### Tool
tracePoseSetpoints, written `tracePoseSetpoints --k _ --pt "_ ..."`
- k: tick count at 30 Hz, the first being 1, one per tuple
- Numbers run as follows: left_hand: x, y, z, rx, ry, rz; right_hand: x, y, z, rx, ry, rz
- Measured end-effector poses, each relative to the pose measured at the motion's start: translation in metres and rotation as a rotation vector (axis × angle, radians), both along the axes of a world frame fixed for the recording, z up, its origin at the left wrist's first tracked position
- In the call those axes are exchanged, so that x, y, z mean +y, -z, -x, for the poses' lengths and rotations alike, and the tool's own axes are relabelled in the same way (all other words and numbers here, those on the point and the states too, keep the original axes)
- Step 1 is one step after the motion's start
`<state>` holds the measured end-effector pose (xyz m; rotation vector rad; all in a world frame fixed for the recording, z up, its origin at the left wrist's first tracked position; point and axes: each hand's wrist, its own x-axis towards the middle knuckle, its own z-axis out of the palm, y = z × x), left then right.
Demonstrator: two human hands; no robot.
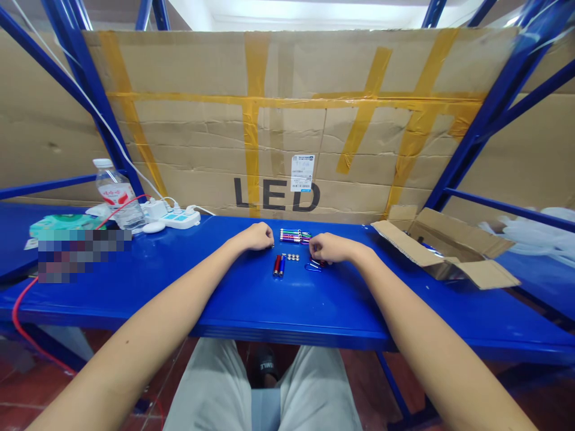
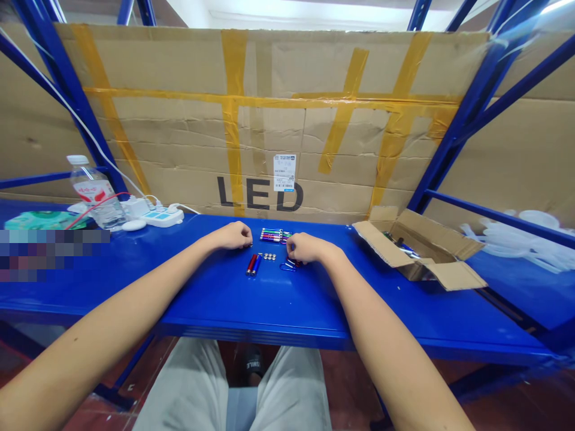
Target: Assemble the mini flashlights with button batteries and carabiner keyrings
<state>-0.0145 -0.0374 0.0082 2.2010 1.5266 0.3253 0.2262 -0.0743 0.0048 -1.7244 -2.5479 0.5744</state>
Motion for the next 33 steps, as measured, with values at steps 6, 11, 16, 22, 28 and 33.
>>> tracePoseSetpoints --k 6,11,16,22,28,33 --pt "0.003 0.003 0.001 -0.021 0.016 -0.006 0.0 0.002 0.001 0.029 -0.023 0.003" --pt "0.005 0.004 0.002 -0.055 0.026 0.039 0.0 0.002 0.002 0.029 -0.039 0.011" --pt "0.007 0.004 0.004 -0.085 0.065 0.093 -0.001 -0.001 0.003 0.017 -0.058 -0.099" --pt "0.006 0.002 0.006 -0.078 0.151 0.123 0.0 -0.002 0.003 -0.005 -0.039 -0.133" --pt "0.01 0.005 0.007 -0.106 0.226 0.158 -0.003 -0.004 0.004 -0.014 0.022 -0.117" --pt "0.01 0.006 0.005 -0.115 0.232 0.153 -0.006 -0.006 0.005 -0.006 0.032 -0.096"
